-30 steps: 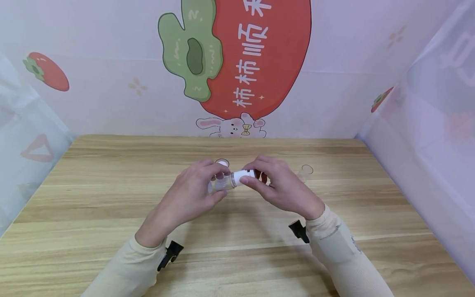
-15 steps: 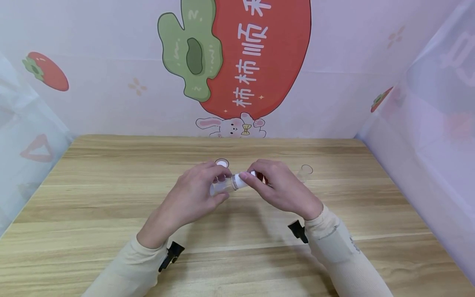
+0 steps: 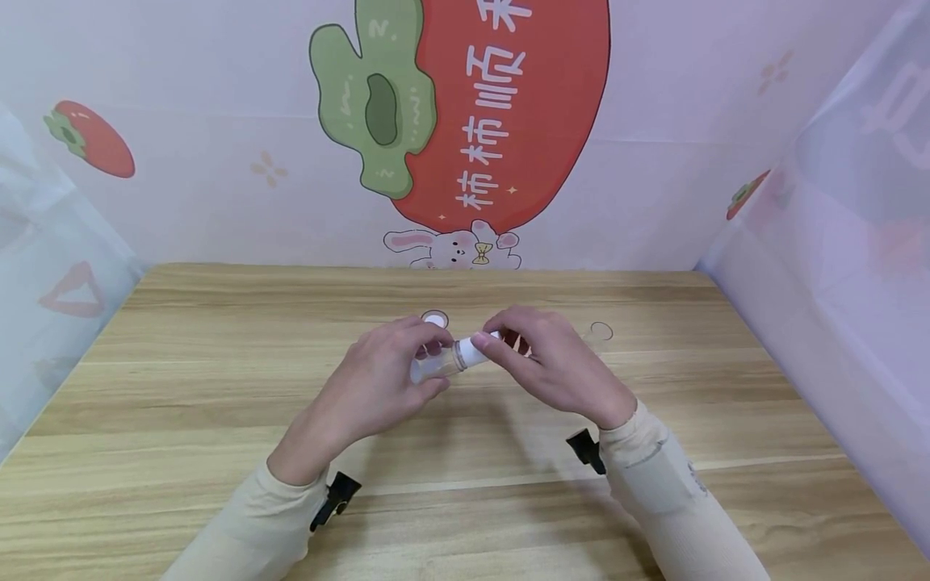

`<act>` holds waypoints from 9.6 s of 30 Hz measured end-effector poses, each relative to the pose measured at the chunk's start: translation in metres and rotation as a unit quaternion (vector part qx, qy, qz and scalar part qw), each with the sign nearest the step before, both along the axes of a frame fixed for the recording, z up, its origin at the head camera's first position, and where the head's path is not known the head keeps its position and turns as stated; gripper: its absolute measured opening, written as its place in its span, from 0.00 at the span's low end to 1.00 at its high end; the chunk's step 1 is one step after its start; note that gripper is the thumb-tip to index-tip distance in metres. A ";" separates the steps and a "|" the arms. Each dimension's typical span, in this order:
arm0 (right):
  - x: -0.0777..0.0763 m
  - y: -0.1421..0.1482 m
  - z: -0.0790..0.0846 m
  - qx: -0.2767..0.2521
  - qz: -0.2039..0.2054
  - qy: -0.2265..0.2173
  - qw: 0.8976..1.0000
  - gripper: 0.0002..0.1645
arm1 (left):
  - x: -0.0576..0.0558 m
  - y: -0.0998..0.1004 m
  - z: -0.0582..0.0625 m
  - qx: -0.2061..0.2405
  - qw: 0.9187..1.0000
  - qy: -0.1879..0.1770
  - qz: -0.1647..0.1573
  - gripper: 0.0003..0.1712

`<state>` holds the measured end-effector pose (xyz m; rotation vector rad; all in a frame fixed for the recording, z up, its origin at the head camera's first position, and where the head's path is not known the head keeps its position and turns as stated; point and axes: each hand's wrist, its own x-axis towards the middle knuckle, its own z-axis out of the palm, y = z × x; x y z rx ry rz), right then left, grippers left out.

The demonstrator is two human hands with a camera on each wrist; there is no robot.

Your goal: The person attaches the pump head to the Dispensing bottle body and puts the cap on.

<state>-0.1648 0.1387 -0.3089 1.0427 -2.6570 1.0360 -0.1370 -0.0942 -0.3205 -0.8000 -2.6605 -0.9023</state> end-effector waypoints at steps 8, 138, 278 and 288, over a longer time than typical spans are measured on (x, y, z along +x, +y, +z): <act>-0.001 0.003 0.001 -0.035 0.048 0.029 0.998 0.17 | -0.001 -0.003 0.002 0.008 0.999 -0.030 -0.011 0.19; -0.002 0.002 0.001 -0.012 0.058 0.014 0.998 0.07 | 0.000 0.001 -0.001 0.001 1.000 0.021 0.015 0.23; -0.001 0.000 -0.002 -0.007 0.058 -0.023 0.998 0.06 | -0.002 0.003 -0.001 0.015 1.000 -0.012 -0.007 0.20; 0.000 -0.002 -0.003 0.017 0.027 -0.049 0.998 0.08 | -0.001 0.003 -0.001 0.015 1.000 0.000 -0.007 0.20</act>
